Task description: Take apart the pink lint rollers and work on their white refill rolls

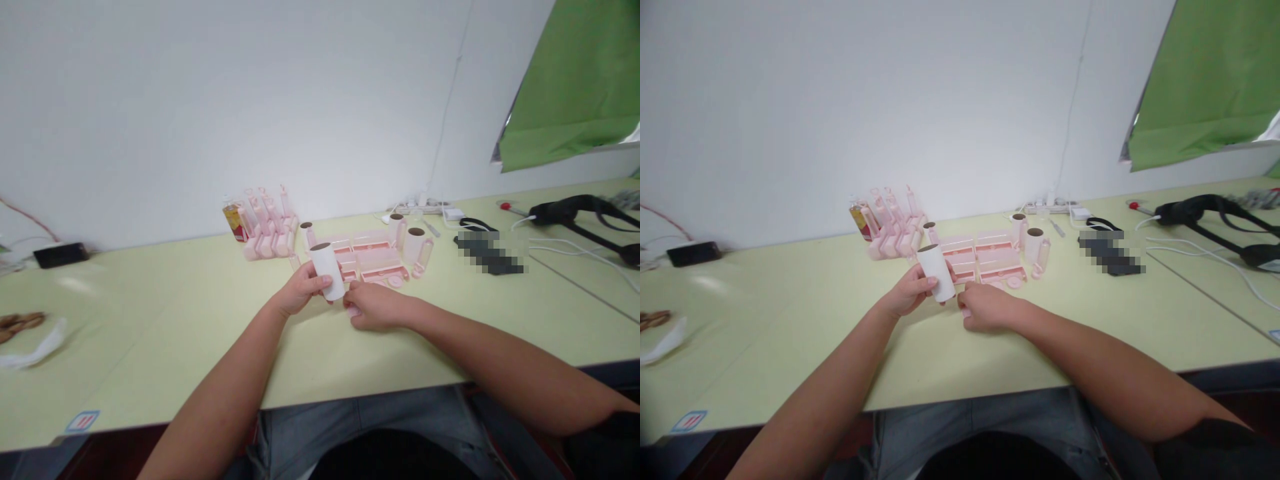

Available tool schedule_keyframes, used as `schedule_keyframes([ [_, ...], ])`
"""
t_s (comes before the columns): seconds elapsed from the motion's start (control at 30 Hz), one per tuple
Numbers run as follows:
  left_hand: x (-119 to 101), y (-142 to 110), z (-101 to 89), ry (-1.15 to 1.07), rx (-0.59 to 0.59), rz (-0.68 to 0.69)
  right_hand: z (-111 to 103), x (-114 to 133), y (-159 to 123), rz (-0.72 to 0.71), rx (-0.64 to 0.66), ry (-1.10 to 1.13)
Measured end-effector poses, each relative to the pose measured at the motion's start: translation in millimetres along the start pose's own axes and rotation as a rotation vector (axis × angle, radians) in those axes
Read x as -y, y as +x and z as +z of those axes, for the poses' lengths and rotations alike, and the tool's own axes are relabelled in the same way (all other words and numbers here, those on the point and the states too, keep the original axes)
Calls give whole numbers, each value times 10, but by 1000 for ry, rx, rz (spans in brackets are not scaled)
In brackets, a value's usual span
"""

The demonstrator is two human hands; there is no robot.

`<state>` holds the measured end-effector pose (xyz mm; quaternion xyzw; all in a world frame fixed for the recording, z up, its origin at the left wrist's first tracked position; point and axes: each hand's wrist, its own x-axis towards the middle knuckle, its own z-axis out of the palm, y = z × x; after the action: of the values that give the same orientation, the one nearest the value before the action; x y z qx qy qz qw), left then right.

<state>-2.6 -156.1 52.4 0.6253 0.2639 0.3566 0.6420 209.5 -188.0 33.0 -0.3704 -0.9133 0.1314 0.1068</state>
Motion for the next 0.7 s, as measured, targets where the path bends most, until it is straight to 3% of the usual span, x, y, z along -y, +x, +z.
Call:
schedule_keyframes([
  [0.33, 30, 19, -45, -37, -69, 69, -74, -5, 19, 5, -88, 218],
  [0.43, 57, 35, -75, 21, -108, 120, -107, -63, 53, -19, -342, 308],
  [0.57, 35, 36, -38, 322, -117, 169, -141, -146, 87, 33, -740, 516],
  [0.7, -31, 11, 88, 575, 21, 207, -122, -157, 88, 18, -911, 742],
])
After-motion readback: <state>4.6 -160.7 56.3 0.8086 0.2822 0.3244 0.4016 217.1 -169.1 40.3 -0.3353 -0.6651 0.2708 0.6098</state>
